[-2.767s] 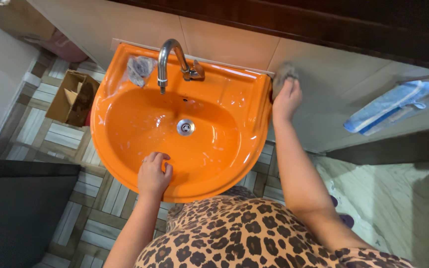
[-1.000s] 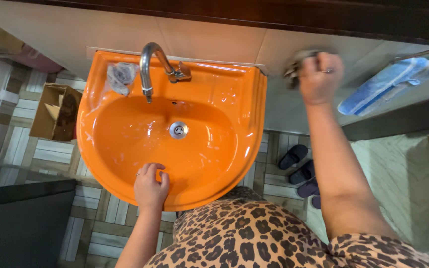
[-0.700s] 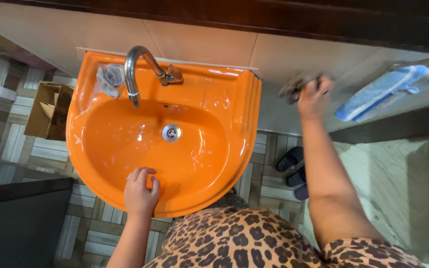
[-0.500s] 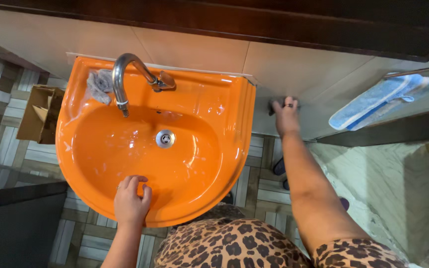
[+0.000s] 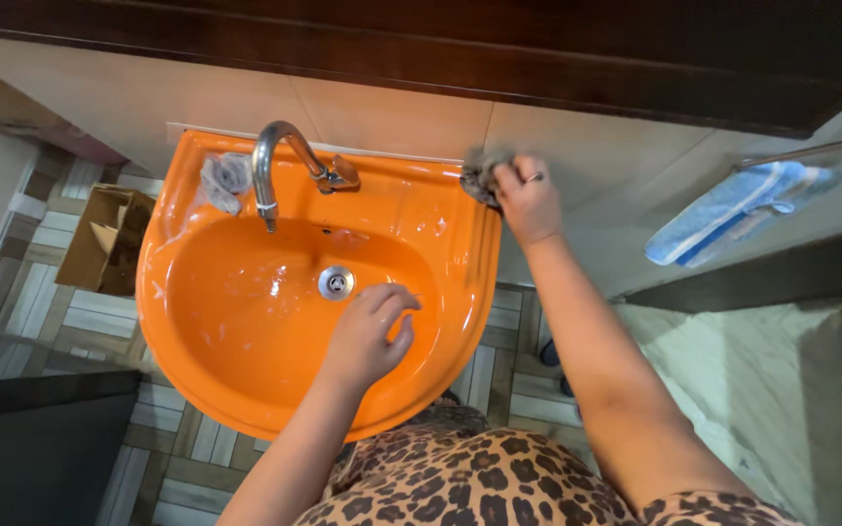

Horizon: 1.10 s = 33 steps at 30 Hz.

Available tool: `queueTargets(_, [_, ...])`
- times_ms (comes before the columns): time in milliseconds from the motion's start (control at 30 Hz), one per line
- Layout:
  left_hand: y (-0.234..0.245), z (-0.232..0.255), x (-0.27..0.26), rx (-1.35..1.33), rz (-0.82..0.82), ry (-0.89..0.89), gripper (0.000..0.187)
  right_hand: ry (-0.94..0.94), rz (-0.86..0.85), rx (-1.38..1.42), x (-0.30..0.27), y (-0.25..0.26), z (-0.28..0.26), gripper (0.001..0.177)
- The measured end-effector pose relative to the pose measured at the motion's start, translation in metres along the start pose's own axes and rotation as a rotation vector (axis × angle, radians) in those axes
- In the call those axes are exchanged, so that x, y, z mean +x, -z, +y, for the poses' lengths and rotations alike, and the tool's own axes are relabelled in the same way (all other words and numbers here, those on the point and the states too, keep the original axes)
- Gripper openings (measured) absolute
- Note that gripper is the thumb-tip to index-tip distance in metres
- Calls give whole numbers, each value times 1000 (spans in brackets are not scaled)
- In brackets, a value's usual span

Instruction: The person cleans an orange sink and the surrounding wall tiles by hand with a cloth, first rinsing the cloth under running water and then wiping down the sink bowl, faucet, and tiles.

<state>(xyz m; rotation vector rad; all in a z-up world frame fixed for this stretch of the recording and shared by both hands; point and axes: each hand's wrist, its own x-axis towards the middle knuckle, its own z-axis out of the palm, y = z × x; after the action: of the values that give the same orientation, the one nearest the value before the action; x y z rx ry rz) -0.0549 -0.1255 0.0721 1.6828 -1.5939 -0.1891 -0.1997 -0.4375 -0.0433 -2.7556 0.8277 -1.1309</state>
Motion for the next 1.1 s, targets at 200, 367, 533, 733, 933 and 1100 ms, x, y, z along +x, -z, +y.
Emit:
queueTargets(200, [8,15,0,-80,-105,-27,26,11,34,10,-25,-26,31,39])
queueTargets(367, [31,22,9,-67,-30,-57,25,-163,67,108,-18,6,8,39])
queueTargets(533, [54,31,13,-34,19,-55,24,-121,552,-110,12,99,1,34])
queueTargets(733, [79,37,4,-56,136,-78,26,-308,846,-128,122,157,29,57])
queueTargets(933, [88,30,-21,-85,174,18,26,-505,1012,301,203,68,-46,62])
queueTargets(1100, [90,24,-26,-99,178,19,27,122,418,-201,236,-20,-172,44])
